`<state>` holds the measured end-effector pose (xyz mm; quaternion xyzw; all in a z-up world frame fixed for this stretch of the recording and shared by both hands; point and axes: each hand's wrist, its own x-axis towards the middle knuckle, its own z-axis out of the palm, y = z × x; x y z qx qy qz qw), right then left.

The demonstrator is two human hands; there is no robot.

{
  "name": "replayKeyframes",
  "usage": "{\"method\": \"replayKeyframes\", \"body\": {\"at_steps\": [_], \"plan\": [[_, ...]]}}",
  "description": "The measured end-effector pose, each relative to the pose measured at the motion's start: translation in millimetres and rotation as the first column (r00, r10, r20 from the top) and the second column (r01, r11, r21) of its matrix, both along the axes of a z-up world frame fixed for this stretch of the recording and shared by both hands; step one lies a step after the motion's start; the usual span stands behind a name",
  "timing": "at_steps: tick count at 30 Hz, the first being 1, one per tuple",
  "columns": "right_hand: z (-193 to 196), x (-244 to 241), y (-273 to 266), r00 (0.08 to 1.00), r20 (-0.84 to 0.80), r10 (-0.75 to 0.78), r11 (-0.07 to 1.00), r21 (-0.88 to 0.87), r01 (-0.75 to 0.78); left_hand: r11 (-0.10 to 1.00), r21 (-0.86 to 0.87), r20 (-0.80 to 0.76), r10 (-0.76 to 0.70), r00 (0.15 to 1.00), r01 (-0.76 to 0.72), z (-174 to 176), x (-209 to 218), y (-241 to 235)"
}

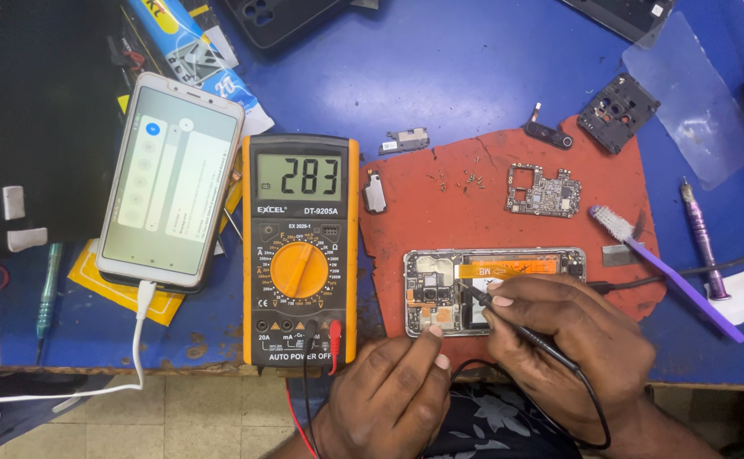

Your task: The person uses a multimeter to test electrical continuity and voltage on a disassembled smartphone. The person repeatedly touches the multimeter probes to various points on the motherboard and battery connector while observing the readings on the multimeter display.

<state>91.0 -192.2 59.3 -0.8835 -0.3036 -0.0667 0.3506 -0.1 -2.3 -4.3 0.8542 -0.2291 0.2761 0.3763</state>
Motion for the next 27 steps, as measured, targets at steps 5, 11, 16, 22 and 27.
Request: {"method": "replayKeyframes", "body": {"at_steps": [5,11,16,22,27], "plan": [[-9,-4,-11,1.0,-0.002,0.012,1.0,0.002,-0.012,1.0,-0.005,-0.027,-0.009,1.0,0.009,1,-1,0],[-18,-10,-18,1.0,-0.013,0.001,1.0,0.001,-0.001,1.0,-0.019,-0.026,-0.008,1.0,0.008,2,0,-1],[7,7,-5,0.996,0.082,-0.044,0.968,0.249,0.022,1.0,0.002,0.006,-0.003,1.0,0.003,4,3,2],[11,-1,-67,0.952,-0.179,-0.25,0.92,0.263,0.291,0.999,0.004,0.051,0.042,0.998,-0.042,-4,5,-4],[-34,-27,-111,0.935,-0.143,-0.325,0.881,0.314,0.354,0.993,0.037,0.036,0.108,0.994,-0.109,-13,0,-15]]}}
